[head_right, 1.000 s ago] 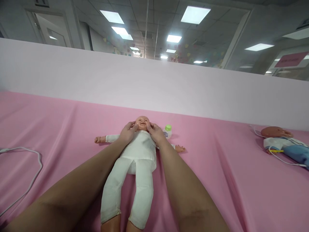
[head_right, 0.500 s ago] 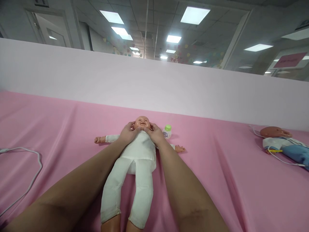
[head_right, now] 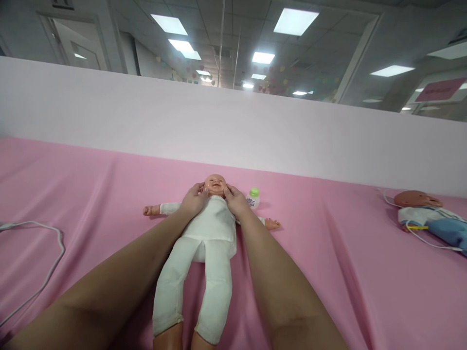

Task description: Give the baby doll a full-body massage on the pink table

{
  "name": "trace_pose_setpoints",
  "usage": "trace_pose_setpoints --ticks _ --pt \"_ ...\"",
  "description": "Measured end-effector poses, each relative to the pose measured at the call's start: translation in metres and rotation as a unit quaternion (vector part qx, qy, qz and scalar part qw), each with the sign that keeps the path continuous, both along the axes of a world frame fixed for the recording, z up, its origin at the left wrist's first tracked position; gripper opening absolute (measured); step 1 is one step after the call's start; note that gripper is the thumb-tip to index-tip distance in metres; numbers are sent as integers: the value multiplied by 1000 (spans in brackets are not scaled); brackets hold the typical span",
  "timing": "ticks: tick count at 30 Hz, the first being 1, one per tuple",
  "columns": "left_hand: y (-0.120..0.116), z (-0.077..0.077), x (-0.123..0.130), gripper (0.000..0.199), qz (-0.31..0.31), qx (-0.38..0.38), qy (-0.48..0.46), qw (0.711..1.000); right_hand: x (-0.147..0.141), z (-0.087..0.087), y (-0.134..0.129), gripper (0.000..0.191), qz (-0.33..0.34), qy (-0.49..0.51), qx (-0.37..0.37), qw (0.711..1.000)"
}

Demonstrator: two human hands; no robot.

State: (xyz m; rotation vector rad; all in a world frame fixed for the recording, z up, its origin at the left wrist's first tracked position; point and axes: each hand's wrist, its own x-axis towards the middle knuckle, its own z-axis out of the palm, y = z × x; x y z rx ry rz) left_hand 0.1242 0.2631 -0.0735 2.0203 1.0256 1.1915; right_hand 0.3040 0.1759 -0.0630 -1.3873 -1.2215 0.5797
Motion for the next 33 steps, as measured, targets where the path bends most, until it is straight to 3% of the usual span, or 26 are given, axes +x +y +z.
trace_pose_setpoints --ticks 6,12,19,27,33 --pt "-2 4 -1 52 -1 -16 3 1000 0 -1 1 57 7 9 -1 1000" --pt "-8 6 -4 70 -3 -24 17 1000 -2 -5 2 63 30 47 8 998" --pt "-10 10 -3 62 2 -18 27 999 -1 -7 4 58 26 40 11 999" --pt "-2 3 0 48 8 -14 2 1000 2 -2 0 55 16 -37 22 999" --pt "-1 2 0 46 6 -14 -7 1000 3 -4 3 56 -3 -1 17 1000"
